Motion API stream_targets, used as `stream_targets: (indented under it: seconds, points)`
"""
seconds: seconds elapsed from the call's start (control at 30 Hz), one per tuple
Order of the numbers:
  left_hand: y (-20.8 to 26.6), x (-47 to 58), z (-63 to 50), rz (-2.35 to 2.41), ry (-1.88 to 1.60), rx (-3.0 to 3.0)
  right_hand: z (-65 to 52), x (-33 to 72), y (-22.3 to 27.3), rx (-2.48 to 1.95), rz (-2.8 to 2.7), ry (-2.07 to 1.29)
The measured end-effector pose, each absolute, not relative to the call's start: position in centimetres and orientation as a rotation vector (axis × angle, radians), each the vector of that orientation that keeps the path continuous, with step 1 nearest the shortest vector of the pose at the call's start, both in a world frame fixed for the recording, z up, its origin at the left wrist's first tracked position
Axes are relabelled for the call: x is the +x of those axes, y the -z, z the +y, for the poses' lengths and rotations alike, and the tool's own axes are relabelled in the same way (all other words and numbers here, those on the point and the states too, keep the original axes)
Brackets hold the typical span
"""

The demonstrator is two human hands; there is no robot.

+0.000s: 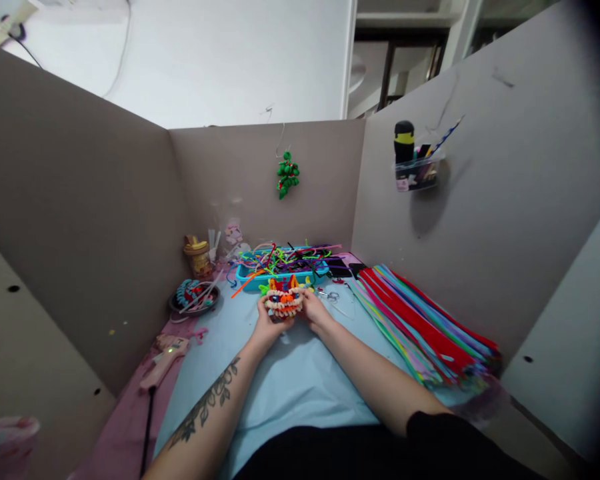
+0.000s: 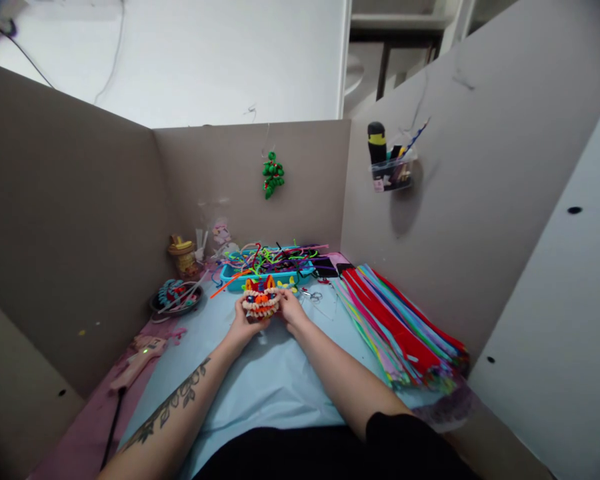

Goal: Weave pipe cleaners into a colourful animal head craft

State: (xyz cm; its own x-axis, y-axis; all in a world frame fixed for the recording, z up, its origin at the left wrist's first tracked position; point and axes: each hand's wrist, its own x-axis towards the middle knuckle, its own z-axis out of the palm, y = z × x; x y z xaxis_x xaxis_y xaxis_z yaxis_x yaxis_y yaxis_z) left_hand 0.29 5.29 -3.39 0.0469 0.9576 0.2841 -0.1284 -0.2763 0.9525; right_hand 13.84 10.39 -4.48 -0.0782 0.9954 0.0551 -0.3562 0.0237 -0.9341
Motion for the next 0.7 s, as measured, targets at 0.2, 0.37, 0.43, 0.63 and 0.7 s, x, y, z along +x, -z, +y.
stream_targets:
  seconds: [0.2,0.37,0.43,0.63,0.7]
  points:
    - [3.2,0.0,5.5,0.862,-1.411,1.282,9.3,13.9,2.5,-0.754,-0.985,-1.233]
    - [3.1,-0.3,5.7,0.933,-1.406,1.304,8.1,14.2,1.5,-0.492,-1.086,-1.320]
    - [3.0,-0.4,5.7,0.979,-1.411,1.309,7.9,14.1,1.5,-0.494,-1.138,-1.314]
    - [2.5,-1.2,6.0,0.911,-1.474,1.186,8.0,14.0,1.2,-0.526,-1.053,-1.325]
    - [2.2,-1.4,6.0,0.871,-1.460,1.149,8.1,14.3,1.0,-0.516,-0.987,-1.358]
